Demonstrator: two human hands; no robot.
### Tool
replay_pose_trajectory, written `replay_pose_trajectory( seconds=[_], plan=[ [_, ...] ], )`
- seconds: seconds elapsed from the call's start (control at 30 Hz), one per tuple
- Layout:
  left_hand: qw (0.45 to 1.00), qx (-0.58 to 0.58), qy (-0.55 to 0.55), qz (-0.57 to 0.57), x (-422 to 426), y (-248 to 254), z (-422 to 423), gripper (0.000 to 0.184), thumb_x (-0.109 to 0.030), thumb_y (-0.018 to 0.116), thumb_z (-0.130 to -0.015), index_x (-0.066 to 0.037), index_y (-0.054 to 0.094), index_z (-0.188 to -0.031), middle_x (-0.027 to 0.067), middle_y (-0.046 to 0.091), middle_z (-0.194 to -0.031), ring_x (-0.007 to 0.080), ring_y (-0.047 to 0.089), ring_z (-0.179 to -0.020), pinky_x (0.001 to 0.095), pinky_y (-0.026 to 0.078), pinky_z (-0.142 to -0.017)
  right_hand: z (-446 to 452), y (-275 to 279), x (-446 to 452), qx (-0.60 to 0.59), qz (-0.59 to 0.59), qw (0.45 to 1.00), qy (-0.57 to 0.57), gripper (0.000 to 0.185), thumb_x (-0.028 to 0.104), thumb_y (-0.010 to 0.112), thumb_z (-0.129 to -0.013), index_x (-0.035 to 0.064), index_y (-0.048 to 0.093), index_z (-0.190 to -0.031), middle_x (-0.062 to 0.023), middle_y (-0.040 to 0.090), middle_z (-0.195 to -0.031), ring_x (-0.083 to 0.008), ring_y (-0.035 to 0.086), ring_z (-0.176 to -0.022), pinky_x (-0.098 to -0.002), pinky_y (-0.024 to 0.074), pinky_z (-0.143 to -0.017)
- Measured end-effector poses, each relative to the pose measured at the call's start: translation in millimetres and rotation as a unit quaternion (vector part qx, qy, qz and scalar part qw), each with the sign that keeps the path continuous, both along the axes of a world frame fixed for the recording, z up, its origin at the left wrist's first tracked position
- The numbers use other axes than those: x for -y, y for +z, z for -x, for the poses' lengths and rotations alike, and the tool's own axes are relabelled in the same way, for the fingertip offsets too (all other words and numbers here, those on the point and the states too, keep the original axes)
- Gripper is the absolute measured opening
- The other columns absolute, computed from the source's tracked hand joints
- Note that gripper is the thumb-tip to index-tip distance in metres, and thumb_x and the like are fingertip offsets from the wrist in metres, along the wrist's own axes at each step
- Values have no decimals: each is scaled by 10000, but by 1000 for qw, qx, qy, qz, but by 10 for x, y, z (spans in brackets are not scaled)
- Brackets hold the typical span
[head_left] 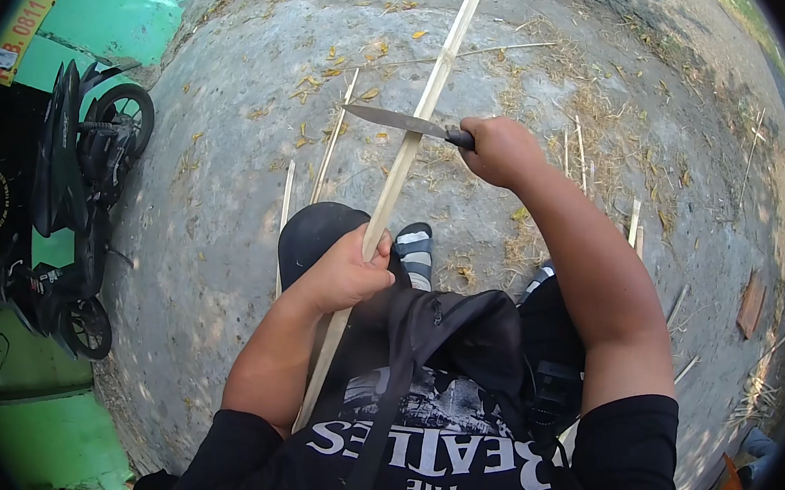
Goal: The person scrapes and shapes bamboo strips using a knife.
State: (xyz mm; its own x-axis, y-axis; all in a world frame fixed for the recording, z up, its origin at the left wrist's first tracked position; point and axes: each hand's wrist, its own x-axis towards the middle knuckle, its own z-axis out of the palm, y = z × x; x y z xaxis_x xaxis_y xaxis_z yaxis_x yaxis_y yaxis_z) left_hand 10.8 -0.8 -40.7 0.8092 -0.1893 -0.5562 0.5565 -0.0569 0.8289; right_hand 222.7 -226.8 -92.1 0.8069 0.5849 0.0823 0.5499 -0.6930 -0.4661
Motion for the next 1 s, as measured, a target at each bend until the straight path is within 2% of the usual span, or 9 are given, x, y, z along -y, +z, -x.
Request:
replay_pose_trajectory(
  seconds=[0.27, 0.4, 0.43, 0.53, 0.63, 0.77, 0.87, 1.0],
  plan=[
    [993, -35, 30, 105, -55, 83, -22, 390, 126, 629, -846, -134, 424, -1054, -57, 417, -715, 31, 368, -519, 229, 298, -448, 78, 177, -47, 18, -6, 999, 28, 132, 248, 702, -900, 119, 678, -913, -181, 702, -802, -425, 688, -798, -544, 541, -703],
    [998, -15, 3, 63, -44, 59, 3, 392, 128, 628, -848, -131, 421, -1058, -58, 416, -710, 33, 367, -517, 229, 305, -446, -85, 24, 30, -32, 32, 998, -35, 142, 250, 707, -899, 113, 669, -906, -182, 706, -816, -421, 691, -817, -541, 543, -713],
    [998, -20, 6, 59, -46, 68, 13, 391, 128, 628, -848, -130, 421, -1057, -58, 418, -711, 34, 368, -518, 229, 304, -447, -46, 31, 8, -41, -6, 999, -14, 137, 246, 705, -900, 113, 673, -909, -178, 711, -823, -419, 695, -824, -536, 545, -715],
    [996, -27, 19, 77, -47, 75, -18, 388, 126, 631, -849, -127, 422, -1056, -58, 418, -710, 38, 376, -519, 231, 308, -450, 41, 159, -47, -50, 5, 999, -15, 173, 264, 651, -930, 115, 713, -994, -159, 742, -899, -393, 722, -893, -526, 570, -789],
    [997, -14, 11, 70, -43, 44, 23, 390, 125, 634, -848, -128, 420, -1054, -59, 414, -705, 41, 378, -520, 235, 315, -454, 89, 228, -74, -24, 54, 997, 40, 174, 260, 646, -933, 116, 715, -1003, -153, 742, -912, -388, 722, -907, -517, 572, -805],
    [999, -21, -12, 46, -40, 57, 4, 396, 126, 634, -847, -131, 416, -1056, -63, 409, -700, 38, 377, -526, 238, 326, -463, -89, 123, 26, -34, 63, 996, -49, 176, 279, 660, -933, 127, 720, -996, -158, 738, -885, -384, 726, -868, -513, 579, -779],
    [999, -26, 7, 45, -36, 81, 8, 394, 126, 634, -847, -129, 417, -1055, -64, 413, -705, 36, 378, -533, 237, 324, -472, -23, 136, 9, -44, -3, 998, -52, 122, 242, 693, -905, 127, 703, -944, -180, 712, -826, -411, 699, -812, -524, 551, -717],
    [998, -18, 2, 52, -18, 63, 5, 394, 120, 639, -845, -128, 417, -1055, -62, 418, -705, 35, 386, -533, 235, 330, -475, 70, 186, -14, -1, 5, 1000, -1, 139, 257, 683, -919, 124, 707, -953, -172, 718, -849, -404, 706, -837, -520, 558, -737]
  ],
)
